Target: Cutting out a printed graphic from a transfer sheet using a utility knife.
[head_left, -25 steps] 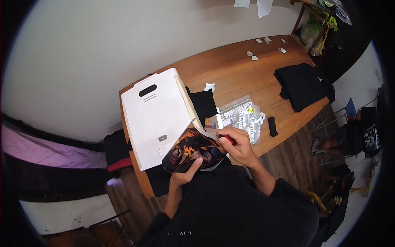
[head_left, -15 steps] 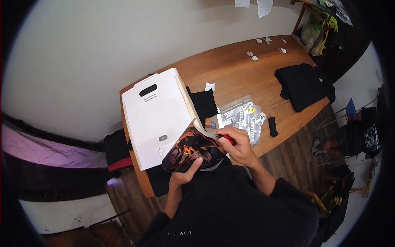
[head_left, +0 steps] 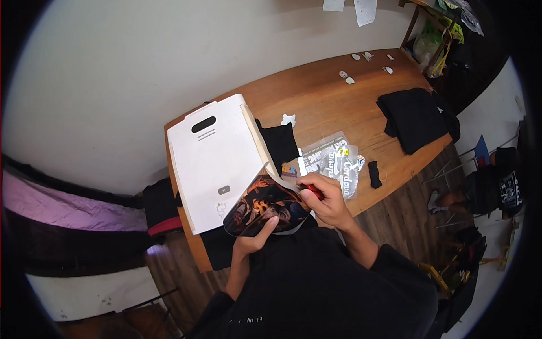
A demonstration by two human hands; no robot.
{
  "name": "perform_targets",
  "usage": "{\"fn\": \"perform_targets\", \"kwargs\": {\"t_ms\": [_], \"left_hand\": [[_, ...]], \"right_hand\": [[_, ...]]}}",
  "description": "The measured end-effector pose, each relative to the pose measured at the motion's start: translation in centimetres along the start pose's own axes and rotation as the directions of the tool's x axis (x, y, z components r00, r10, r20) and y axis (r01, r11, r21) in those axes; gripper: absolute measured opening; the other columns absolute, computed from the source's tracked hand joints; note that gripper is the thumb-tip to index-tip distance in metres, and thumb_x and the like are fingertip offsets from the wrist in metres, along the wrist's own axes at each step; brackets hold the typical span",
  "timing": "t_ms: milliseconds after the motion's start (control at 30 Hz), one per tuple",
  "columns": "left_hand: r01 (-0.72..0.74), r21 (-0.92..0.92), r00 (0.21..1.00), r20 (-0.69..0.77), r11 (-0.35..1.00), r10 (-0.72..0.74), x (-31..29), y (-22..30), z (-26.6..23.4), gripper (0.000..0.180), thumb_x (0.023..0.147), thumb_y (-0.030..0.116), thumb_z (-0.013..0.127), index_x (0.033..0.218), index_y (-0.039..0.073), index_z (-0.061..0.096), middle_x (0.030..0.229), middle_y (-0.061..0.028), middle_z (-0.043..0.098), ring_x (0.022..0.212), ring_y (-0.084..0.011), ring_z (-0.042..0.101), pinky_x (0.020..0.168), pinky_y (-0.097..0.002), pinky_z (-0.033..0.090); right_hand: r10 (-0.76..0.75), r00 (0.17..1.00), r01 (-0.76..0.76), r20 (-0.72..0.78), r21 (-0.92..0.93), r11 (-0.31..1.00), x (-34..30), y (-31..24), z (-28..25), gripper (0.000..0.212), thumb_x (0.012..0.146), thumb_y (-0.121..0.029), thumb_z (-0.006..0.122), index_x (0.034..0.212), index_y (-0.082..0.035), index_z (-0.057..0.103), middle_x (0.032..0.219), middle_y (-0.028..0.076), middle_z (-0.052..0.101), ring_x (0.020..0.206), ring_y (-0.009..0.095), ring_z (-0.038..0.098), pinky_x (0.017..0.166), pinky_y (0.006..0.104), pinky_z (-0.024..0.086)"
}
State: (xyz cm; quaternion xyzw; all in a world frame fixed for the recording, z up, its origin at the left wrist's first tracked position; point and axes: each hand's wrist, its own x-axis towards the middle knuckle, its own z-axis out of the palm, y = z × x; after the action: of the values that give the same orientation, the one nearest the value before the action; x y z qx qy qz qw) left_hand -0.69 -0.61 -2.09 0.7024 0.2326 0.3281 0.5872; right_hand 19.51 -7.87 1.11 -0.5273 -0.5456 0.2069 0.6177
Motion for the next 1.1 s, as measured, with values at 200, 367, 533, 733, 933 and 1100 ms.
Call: {"fn": "perform_targets", "kwargs": {"t_ms": [200, 367, 533, 733, 933, 1100], "left_hand": [[-0.026, 0.021, 0.999, 0.027, 0.999, 0.025, 0.1, -0.1, -0.2, 0.03, 0.081, -0.003, 0.062, 0.111, -0.003, 0.055, 0.105, -0.0097, 0.062, 0.097, -0.0167, 0.059, 0.087, -0.0292, 0.046], [0.016, 0.023, 0.996, 0.085, 1.0, -0.018, 0.0, -0.1, 0.0, 0.031, 0.081, -0.003, 0.062, 0.111, -0.003, 0.055, 0.105, -0.0095, 0.062, 0.097, -0.0167, 0.059, 0.087, -0.0289, 0.046], [-0.01, -0.009, 1.0, 0.016, 1.0, 0.01, -0.1, 0.1, -0.1, 0.028, 0.082, -0.003, 0.062, 0.109, -0.003, 0.057, 0.104, -0.0094, 0.062, 0.096, -0.017, 0.059, 0.087, -0.0289, 0.046], [0.054, -0.04, 0.998, -0.024, 0.998, -0.055, -0.3, 0.0, 0.0, 0.025, 0.082, 0.001, 0.065, 0.106, -0.004, 0.061, 0.105, -0.0095, 0.064, 0.096, -0.0165, 0.06, 0.086, -0.0279, 0.046], [0.062, -0.053, 0.998, -0.007, 0.997, -0.063, -0.6, 0.1, -0.3, 0.028, 0.082, 0.002, 0.065, 0.109, -0.003, 0.059, 0.107, -0.0096, 0.064, 0.098, -0.0158, 0.06, 0.086, -0.0275, 0.046], [0.091, -0.143, 0.996, 0.015, 0.986, -0.089, -1.0, 0.0, -0.6, 0.028, 0.083, 0.004, 0.064, 0.11, -0.003, 0.059, 0.108, -0.0097, 0.064, 0.099, -0.0154, 0.06, 0.087, -0.0273, 0.046]], "right_hand": [[0.009, 1.0, -0.009, 0.017, -0.015, 1.0, 0.1, -0.2, -0.1, 0.012, 0.085, -0.005, 0.056, 0.093, 0.004, 0.059, 0.081, 0.011, 0.059, 0.069, 0.017, 0.055, 0.062, 0.0262, 0.042], [0.013, 0.999, -0.012, 0.031, -0.031, 0.999, 0.1, -0.2, -0.1, 0.013, 0.085, -0.005, 0.056, 0.093, 0.004, 0.059, 0.079, 0.011, 0.059, 0.067, 0.017, 0.054, 0.06, 0.0268, 0.042], [-0.103, 0.994, 0.104, -0.024, 0.006, 0.995, 0.2, -0.1, -0.2, 0.013, 0.084, -0.005, 0.056, 0.093, 0.004, 0.058, 0.08, 0.011, 0.059, 0.067, 0.018, 0.054, 0.061, 0.0269, 0.042], [-0.111, 0.994, 0.11, -0.026, -0.011, 0.994, 0.2, -0.2, 0.0, 0.013, 0.084, -0.005, 0.056, 0.093, 0.005, 0.058, 0.08, 0.012, 0.059, 0.068, 0.018, 0.055, 0.062, 0.0266, 0.043], [-0.083, 0.997, 0.083, 0.004, -0.022, 0.996, 0.1, -0.3, 0.2, 0.015, 0.084, -0.007, 0.059, 0.094, 0.005, 0.059, 0.082, 0.015, 0.061, 0.07, 0.023, 0.059, 0.063, 0.0305, 0.046], [-0.052, 0.998, 0.054, 0.03, -0.088, 0.995, 0.0, -0.6, 1.0, 0.012, 0.085, -0.004, 0.054, 0.091, 0.005, 0.057, 0.076, 0.01, 0.057, 0.067, 0.016, 0.054, 0.061, 0.0254, 0.042]]}}
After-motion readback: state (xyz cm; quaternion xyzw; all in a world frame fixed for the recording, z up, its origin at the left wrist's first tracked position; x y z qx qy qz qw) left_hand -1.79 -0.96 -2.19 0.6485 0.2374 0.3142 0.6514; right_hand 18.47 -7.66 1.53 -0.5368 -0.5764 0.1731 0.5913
